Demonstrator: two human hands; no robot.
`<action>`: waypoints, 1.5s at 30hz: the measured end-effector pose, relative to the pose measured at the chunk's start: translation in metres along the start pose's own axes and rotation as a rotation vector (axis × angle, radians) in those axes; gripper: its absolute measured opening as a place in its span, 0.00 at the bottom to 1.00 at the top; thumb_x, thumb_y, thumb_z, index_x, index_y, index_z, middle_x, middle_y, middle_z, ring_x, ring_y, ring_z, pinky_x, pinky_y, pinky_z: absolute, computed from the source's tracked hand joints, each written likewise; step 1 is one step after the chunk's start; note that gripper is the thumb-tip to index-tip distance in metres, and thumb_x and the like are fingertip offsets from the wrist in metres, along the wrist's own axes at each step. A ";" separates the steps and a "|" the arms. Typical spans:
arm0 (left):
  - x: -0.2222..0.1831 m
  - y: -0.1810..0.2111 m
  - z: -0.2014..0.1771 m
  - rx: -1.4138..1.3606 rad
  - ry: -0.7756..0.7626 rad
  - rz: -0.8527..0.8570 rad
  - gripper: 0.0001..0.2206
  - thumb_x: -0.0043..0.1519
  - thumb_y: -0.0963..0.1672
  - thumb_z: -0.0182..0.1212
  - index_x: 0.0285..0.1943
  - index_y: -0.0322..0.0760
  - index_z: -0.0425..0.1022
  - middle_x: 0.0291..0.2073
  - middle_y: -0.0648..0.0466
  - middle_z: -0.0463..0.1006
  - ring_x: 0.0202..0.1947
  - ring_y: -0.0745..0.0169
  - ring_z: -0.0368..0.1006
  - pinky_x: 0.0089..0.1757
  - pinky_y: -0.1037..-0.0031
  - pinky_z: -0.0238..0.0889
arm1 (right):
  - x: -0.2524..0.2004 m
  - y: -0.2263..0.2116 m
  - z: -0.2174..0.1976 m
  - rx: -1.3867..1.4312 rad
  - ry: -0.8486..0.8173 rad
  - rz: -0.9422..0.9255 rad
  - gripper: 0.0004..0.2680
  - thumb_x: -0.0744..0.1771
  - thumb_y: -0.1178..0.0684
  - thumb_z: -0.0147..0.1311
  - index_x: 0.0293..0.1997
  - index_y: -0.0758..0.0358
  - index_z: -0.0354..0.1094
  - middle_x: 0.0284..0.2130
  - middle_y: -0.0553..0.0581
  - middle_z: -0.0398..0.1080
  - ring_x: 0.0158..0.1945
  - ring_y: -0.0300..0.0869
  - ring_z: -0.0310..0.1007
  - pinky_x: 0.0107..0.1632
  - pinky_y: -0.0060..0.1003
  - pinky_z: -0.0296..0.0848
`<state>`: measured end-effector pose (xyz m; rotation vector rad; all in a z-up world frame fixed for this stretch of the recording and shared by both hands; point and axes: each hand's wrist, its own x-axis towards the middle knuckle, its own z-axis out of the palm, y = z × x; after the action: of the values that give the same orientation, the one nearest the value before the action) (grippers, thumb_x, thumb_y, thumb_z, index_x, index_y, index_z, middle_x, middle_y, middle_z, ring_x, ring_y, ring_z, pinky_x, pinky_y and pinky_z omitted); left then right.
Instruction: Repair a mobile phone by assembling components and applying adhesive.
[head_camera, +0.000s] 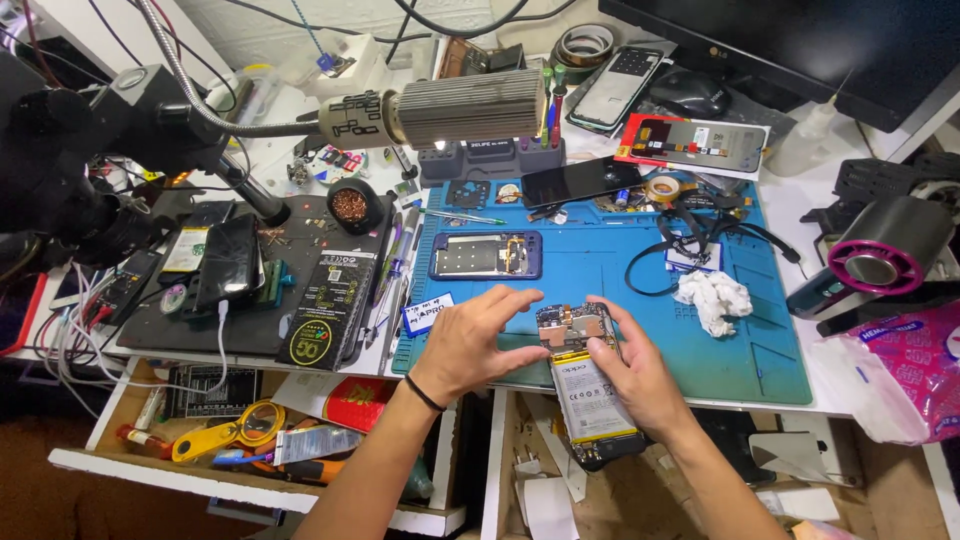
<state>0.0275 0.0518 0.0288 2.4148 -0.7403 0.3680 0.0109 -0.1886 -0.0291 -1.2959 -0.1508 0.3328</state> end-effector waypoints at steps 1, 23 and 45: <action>0.001 0.000 0.000 -0.001 0.000 0.000 0.27 0.55 0.55 0.71 0.62 0.49 0.74 0.41 0.57 0.80 0.29 0.55 0.79 0.28 0.65 0.70 | 0.000 -0.002 0.001 -0.001 0.000 0.001 0.23 0.69 0.56 0.46 0.75 0.54 0.51 0.34 0.72 0.80 0.29 0.49 0.82 0.36 0.46 0.83; 0.006 0.008 -0.010 0.101 0.009 0.078 0.21 0.54 0.53 0.71 0.55 0.51 0.76 0.39 0.60 0.79 0.26 0.56 0.78 0.25 0.68 0.68 | -0.003 -0.008 0.003 -0.041 -0.020 0.058 0.23 0.69 0.53 0.47 0.75 0.53 0.50 0.34 0.72 0.80 0.31 0.51 0.83 0.38 0.48 0.83; 0.007 -0.001 -0.021 0.176 0.248 0.184 0.18 0.55 0.54 0.68 0.49 0.49 0.78 0.33 0.62 0.78 0.25 0.60 0.78 0.28 0.75 0.69 | -0.007 -0.001 0.000 0.000 -0.068 0.131 0.25 0.67 0.48 0.50 0.75 0.56 0.50 0.39 0.76 0.80 0.34 0.54 0.84 0.42 0.52 0.84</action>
<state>0.0322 0.0623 0.0481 2.4069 -0.8483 0.8212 0.0044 -0.1906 -0.0275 -1.2984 -0.1240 0.4886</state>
